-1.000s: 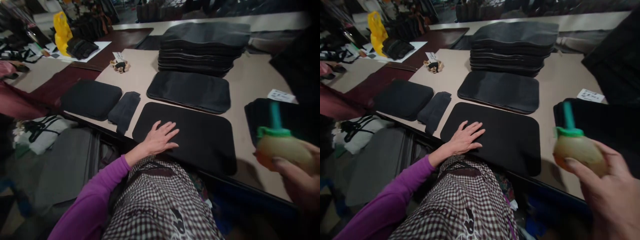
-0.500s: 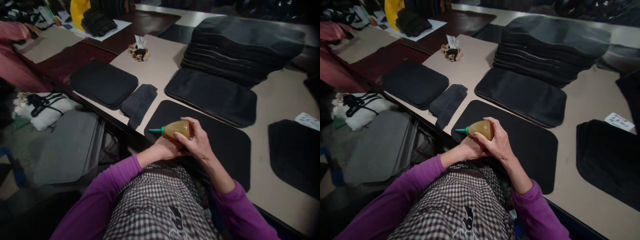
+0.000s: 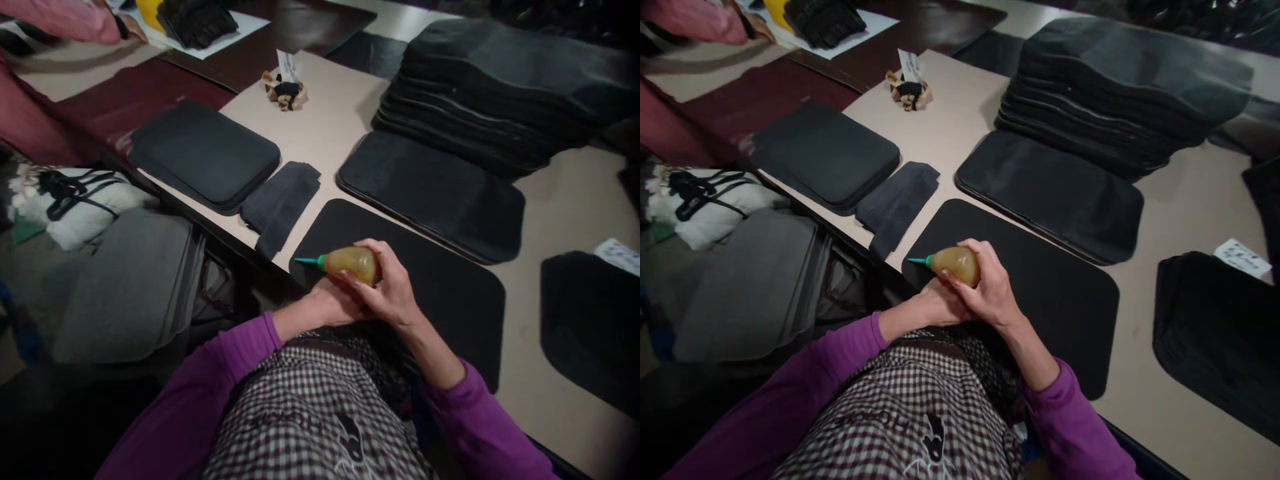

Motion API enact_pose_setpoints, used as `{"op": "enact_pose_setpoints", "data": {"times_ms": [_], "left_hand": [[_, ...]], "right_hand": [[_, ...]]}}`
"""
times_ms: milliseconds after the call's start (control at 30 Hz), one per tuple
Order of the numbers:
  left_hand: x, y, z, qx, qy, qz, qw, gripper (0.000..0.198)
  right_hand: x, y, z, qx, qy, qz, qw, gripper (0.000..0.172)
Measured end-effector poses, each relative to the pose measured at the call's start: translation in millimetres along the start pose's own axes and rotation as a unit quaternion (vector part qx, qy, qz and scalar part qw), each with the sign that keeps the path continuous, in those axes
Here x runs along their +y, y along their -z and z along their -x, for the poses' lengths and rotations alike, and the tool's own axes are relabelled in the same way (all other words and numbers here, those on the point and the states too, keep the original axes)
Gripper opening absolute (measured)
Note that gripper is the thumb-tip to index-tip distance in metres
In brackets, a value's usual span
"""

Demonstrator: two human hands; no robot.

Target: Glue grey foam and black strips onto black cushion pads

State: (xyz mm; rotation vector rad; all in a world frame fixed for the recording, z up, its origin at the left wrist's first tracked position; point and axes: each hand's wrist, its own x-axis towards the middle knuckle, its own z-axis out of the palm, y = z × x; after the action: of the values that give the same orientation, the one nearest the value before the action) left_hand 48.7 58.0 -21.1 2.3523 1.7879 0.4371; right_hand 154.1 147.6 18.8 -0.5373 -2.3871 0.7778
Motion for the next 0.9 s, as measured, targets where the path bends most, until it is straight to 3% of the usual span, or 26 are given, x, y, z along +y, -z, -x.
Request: {"op": "enact_pose_setpoints", "data": {"times_ms": [167, 467, 600, 733, 900], "left_hand": [[-4, -12.6, 1, 0.044, -0.015, -0.03, 0.998, 0.071], [-2, -3.3, 0, 0.037, -0.027, -0.052, 0.998, 0.068], [-2, -5.1, 0, 0.041, -0.029, -0.061, 0.997, 0.068], [-2, -8.6, 1, 0.046, -0.027, -0.071, 0.996, 0.067], [-3, -10.4, 0, 0.042, -0.028, -0.074, 0.996, 0.065]], "right_hand": [[18, 4, -10, 0.045, -0.004, 0.032, 0.998, 0.049], [58, 2, -51, 0.132, -0.054, 0.112, 0.983, 0.053], [70, 5, -56, 0.162, -0.093, 0.145, 0.972, 0.055], [80, 29, -37, 0.179, -0.1, 0.164, 0.965, 0.055], [99, 86, 23, 0.205, -0.141, 0.215, 0.944, 0.055]]}}
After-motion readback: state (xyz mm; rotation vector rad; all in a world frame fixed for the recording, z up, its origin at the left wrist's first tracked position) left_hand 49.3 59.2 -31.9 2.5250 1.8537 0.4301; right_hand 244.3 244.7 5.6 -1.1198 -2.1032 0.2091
